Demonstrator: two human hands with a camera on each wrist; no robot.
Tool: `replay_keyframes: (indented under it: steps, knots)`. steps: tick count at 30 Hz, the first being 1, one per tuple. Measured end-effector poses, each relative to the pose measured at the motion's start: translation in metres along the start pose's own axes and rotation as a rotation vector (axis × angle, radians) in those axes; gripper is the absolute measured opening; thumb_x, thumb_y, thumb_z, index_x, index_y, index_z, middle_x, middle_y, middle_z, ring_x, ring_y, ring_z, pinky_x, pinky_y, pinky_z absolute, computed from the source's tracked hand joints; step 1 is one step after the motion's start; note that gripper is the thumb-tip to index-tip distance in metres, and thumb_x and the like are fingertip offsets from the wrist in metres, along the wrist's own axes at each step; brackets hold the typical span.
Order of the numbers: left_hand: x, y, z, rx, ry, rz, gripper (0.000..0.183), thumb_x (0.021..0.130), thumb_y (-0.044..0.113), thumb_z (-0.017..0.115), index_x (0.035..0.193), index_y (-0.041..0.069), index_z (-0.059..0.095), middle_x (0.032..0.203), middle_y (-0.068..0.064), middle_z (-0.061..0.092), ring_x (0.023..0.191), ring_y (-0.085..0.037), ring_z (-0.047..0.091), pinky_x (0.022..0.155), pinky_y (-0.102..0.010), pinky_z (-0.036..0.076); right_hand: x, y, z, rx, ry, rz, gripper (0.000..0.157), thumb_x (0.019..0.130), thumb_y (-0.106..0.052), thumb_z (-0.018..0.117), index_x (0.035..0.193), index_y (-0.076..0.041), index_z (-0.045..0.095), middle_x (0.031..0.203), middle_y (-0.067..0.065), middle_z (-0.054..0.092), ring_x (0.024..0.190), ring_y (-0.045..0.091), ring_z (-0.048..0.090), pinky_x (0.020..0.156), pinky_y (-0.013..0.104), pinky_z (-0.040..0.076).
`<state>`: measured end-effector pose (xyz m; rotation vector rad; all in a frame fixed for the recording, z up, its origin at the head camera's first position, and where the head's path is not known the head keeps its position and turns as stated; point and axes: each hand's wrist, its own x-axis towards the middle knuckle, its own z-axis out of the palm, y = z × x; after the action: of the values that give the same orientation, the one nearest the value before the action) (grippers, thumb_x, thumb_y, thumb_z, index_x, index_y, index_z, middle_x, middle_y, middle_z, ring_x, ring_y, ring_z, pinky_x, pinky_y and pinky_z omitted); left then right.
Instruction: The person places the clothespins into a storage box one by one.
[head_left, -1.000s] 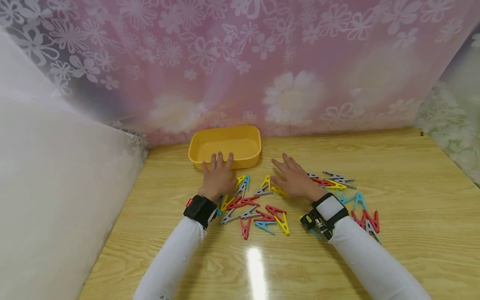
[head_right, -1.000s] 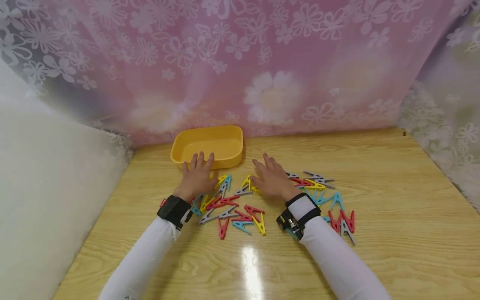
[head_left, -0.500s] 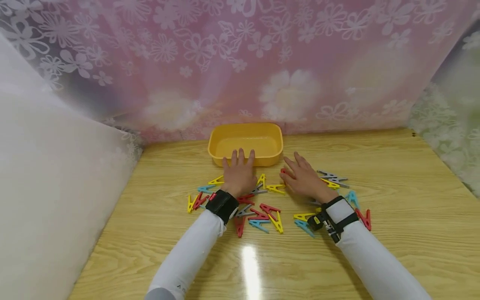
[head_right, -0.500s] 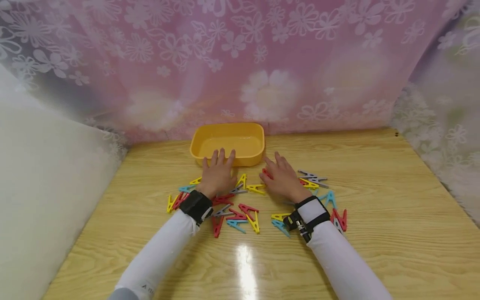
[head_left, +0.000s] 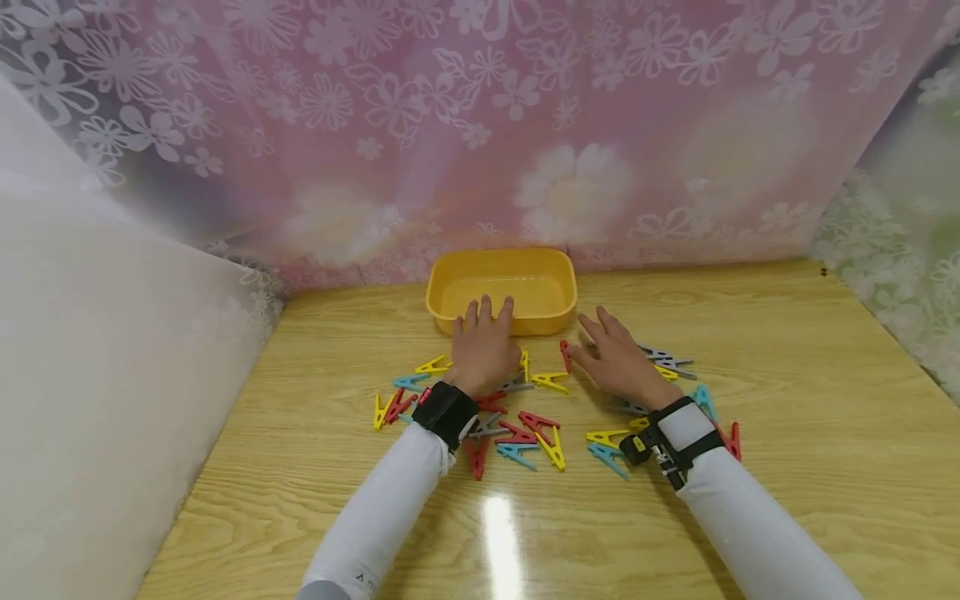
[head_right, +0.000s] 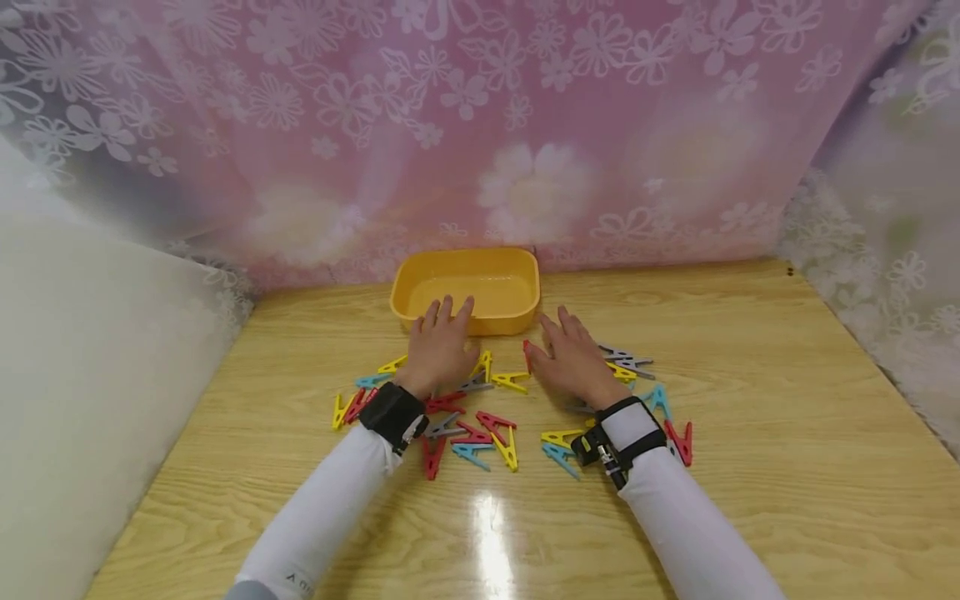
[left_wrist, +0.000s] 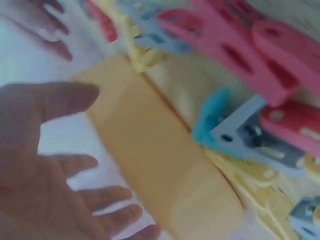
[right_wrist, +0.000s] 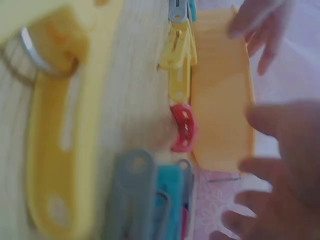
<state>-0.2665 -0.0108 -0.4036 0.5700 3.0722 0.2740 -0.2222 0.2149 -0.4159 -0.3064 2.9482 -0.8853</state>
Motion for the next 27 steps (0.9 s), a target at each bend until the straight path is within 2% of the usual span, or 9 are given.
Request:
replay_keyframes:
  steps: [3,6,7,9,13,14,18,22,27]
  knots:
    - [0.002,-0.011,-0.011,-0.134,0.045,-0.049,0.067,0.098,0.044,0.047,0.154,0.023,0.017,0.156,-0.013,0.018,0.142,-0.034,0.015,0.109,-0.053,0.019,0.003,-0.001,0.001,0.042,0.111,0.057,0.062,0.102,-0.039,0.04,0.147,0.002,0.029,0.151,0.027,0.021,0.137,0.045,0.021,0.105,0.059,0.021]
    - [0.006,-0.028,-0.025,-0.223,0.109,-0.089,0.063,0.099,0.045,0.045,0.152,0.019,0.024,0.153,-0.014,0.025,0.138,-0.036,0.023,0.107,-0.054,0.023,0.006,-0.006,-0.002,0.09,0.226,0.113,0.059,0.102,-0.041,0.038,0.143,0.002,0.037,0.142,0.025,0.038,0.125,0.042,0.041,0.096,0.057,0.037]
    - [0.004,-0.029,-0.039,-0.237,0.117,-0.123,0.06,0.099,0.042,0.046,0.15,0.015,0.028,0.149,-0.015,0.031,0.134,-0.036,0.03,0.104,-0.053,0.029,0.008,-0.009,-0.003,0.111,0.252,0.128,0.059,0.101,-0.041,0.038,0.141,0.001,0.039,0.137,0.023,0.043,0.119,0.04,0.047,0.092,0.055,0.041]
    - [0.014,-0.046,-0.043,-0.265,0.135,-0.15,0.06,0.099,0.042,0.045,0.148,0.01,0.032,0.145,-0.016,0.036,0.127,-0.037,0.039,0.1,-0.052,0.034,0.009,-0.014,-0.005,0.192,0.263,0.162,0.058,0.101,-0.042,0.039,0.14,0.002,0.04,0.127,0.022,0.051,0.107,0.037,0.055,0.083,0.051,0.047]
    - [0.037,-0.079,-0.04,-0.363,0.128,-0.21,0.061,0.099,0.043,0.044,0.147,0.006,0.033,0.143,-0.016,0.041,0.122,-0.036,0.046,0.097,-0.051,0.039,0.015,-0.019,-0.007,0.415,0.21,0.225,0.054,0.1,-0.043,0.042,0.129,0.003,0.042,0.101,0.022,0.062,0.079,0.034,0.063,0.066,0.044,0.052]
    - [0.039,-0.083,-0.044,-0.403,0.102,-0.229,0.06,0.099,0.039,0.045,0.146,0.003,0.033,0.144,-0.018,0.04,0.124,-0.036,0.045,0.099,-0.05,0.038,0.017,-0.02,-0.006,0.456,0.181,0.245,0.054,0.1,-0.044,0.043,0.124,0.004,0.043,0.094,0.021,0.063,0.073,0.033,0.063,0.062,0.042,0.052]
    - [0.051,-0.104,-0.039,-0.498,0.085,-0.248,0.057,0.102,0.036,0.039,0.144,-0.004,0.034,0.143,-0.021,0.04,0.128,-0.037,0.041,0.104,-0.049,0.033,0.027,-0.021,-0.002,0.57,0.037,0.317,0.059,0.099,-0.05,0.04,0.11,0.008,0.048,0.075,0.014,0.063,0.057,0.023,0.06,0.051,0.033,0.049]
    - [0.061,-0.121,-0.031,-0.514,0.061,-0.24,0.052,0.104,0.032,0.035,0.14,-0.005,0.04,0.136,-0.023,0.047,0.123,-0.037,0.046,0.102,-0.047,0.036,0.036,-0.025,0.003,0.7,-0.077,0.386,0.059,0.101,-0.049,0.036,0.108,0.007,0.051,0.074,0.007,0.062,0.057,0.016,0.06,0.049,0.027,0.047]
    - [0.07,-0.134,-0.023,-0.57,0.077,-0.22,0.044,0.104,0.023,0.037,0.139,-0.003,0.044,0.131,-0.022,0.053,0.118,-0.035,0.051,0.099,-0.043,0.041,0.047,-0.03,0.009,0.788,-0.1,0.409,0.052,0.104,-0.042,0.031,0.109,0.006,0.051,0.081,0.008,0.066,0.065,0.015,0.065,0.056,0.028,0.052]
